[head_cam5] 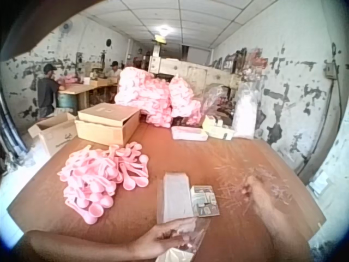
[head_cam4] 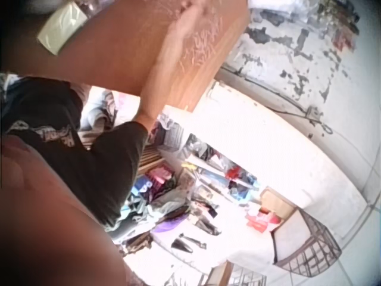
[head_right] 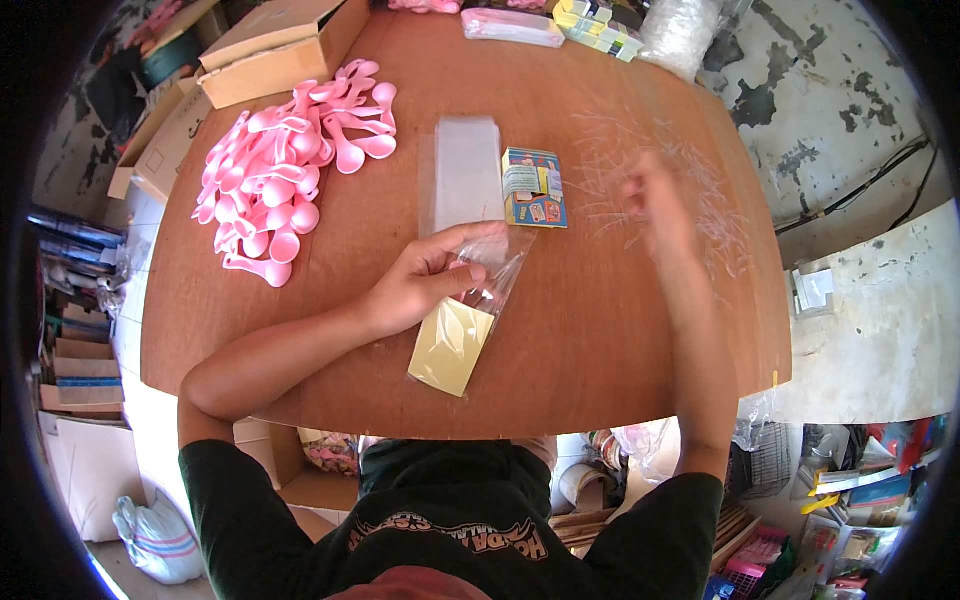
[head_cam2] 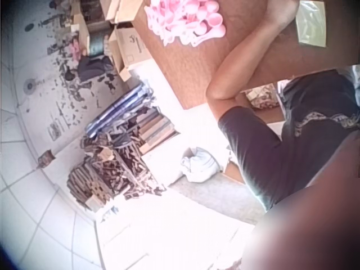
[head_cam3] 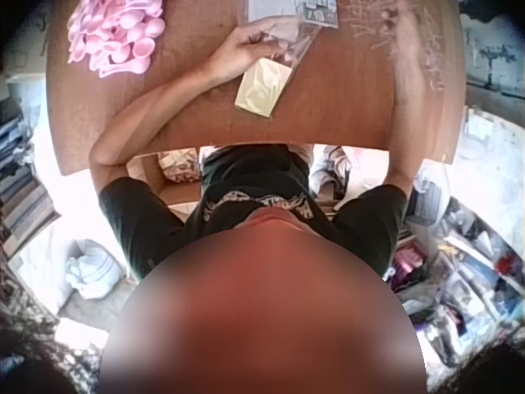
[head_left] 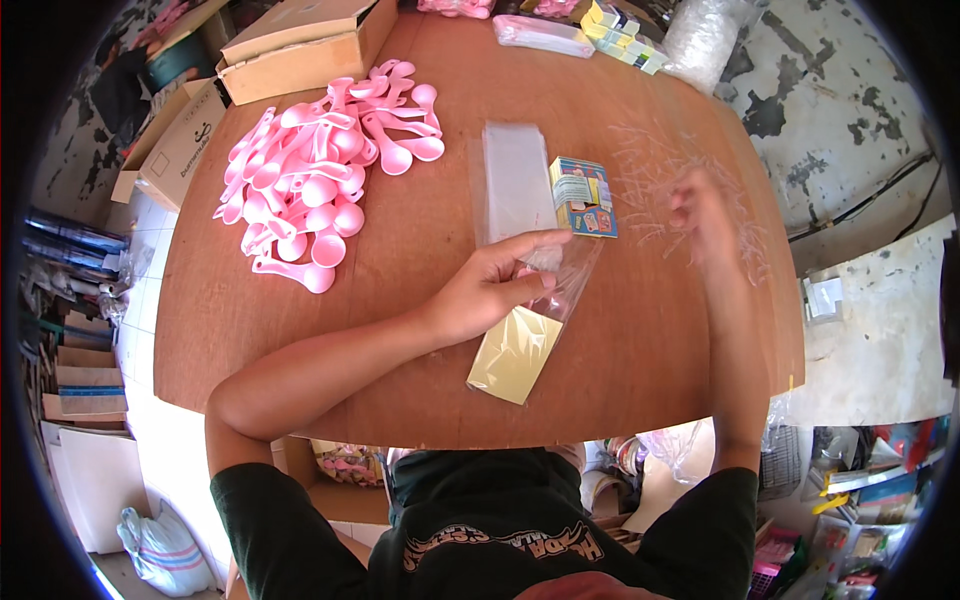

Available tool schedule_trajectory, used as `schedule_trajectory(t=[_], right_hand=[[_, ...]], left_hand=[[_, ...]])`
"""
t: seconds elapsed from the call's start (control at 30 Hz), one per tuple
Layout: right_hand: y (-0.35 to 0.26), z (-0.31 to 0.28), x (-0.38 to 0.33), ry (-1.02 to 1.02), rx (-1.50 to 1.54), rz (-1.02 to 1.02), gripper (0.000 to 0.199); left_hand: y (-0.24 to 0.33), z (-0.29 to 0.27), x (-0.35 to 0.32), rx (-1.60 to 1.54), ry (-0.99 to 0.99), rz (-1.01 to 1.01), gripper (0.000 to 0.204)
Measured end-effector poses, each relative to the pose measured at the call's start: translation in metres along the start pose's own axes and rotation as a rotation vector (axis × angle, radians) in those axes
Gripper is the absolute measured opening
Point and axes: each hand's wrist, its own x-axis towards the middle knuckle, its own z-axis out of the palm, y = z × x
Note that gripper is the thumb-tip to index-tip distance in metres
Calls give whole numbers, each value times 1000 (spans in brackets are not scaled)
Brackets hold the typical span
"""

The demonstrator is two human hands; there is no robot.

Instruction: Packing pink plastic spoons into small plastic bags and sealing them.

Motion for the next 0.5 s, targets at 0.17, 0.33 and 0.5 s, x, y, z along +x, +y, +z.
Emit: schedule_trajectory(t=[0.17,0.33,0.5], right_hand=[[4,-15,20,296,-865,-751,9],[26,-40,30,-447,-1191,-714,14],[-9,-39,23,7,-820,-643,23]], left_hand=[[3,-4,1,-43,-23,-55,50],[-3,-2,2,-9,22,-31,51],[7,0,-2,-98,-19,4,60]])
